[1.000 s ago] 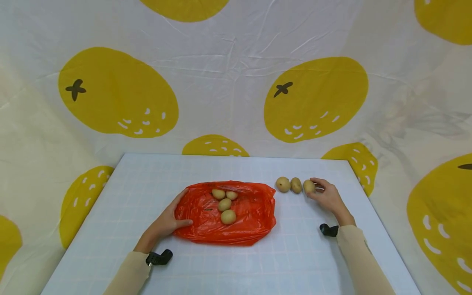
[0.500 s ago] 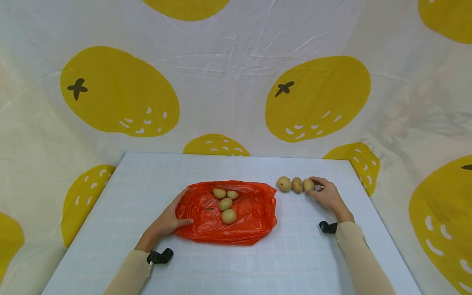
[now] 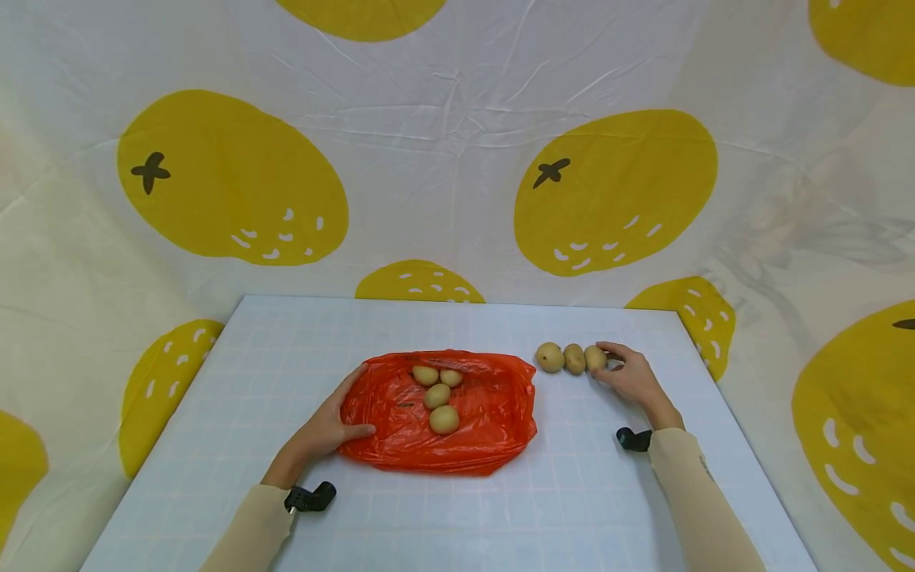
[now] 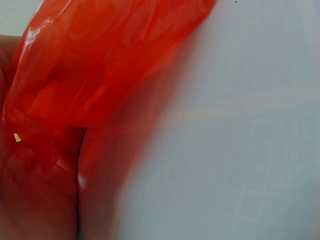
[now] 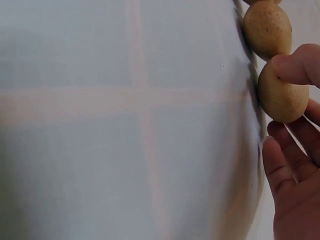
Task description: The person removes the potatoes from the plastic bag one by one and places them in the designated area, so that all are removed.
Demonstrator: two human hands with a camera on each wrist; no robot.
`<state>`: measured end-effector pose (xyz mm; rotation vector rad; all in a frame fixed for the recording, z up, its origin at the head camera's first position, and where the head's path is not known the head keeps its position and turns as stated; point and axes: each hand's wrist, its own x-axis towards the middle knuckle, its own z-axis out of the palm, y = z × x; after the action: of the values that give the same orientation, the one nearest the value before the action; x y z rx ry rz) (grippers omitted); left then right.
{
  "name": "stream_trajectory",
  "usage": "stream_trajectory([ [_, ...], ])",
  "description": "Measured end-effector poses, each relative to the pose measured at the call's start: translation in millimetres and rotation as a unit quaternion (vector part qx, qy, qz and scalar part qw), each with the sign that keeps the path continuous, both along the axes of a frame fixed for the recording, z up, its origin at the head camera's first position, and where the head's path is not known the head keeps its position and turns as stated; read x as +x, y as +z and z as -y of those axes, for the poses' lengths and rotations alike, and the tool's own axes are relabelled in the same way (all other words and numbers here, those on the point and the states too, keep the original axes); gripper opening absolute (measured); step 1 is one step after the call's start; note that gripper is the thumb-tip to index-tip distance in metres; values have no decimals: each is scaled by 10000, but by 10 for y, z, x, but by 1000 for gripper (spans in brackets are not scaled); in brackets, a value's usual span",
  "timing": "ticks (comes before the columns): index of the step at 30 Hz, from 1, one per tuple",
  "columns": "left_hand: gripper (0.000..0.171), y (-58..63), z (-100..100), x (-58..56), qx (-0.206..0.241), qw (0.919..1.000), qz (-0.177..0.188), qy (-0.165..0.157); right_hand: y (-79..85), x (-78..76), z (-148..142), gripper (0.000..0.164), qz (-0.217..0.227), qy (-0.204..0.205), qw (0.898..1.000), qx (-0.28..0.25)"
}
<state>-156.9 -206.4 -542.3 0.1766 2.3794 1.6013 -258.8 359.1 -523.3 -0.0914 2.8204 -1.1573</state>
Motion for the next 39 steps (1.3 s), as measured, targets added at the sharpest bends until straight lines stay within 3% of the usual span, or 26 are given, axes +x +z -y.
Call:
stream_trajectory([
  [23, 111, -17, 9, -1, 53, 10000, -30, -18, 7, 43, -73, 76, 446, 29, 9982, -397],
  [39, 112, -8, 10, 3, 74, 10000, -32, -21, 180, 140, -13, 81, -10, 281, 9996, -93],
])
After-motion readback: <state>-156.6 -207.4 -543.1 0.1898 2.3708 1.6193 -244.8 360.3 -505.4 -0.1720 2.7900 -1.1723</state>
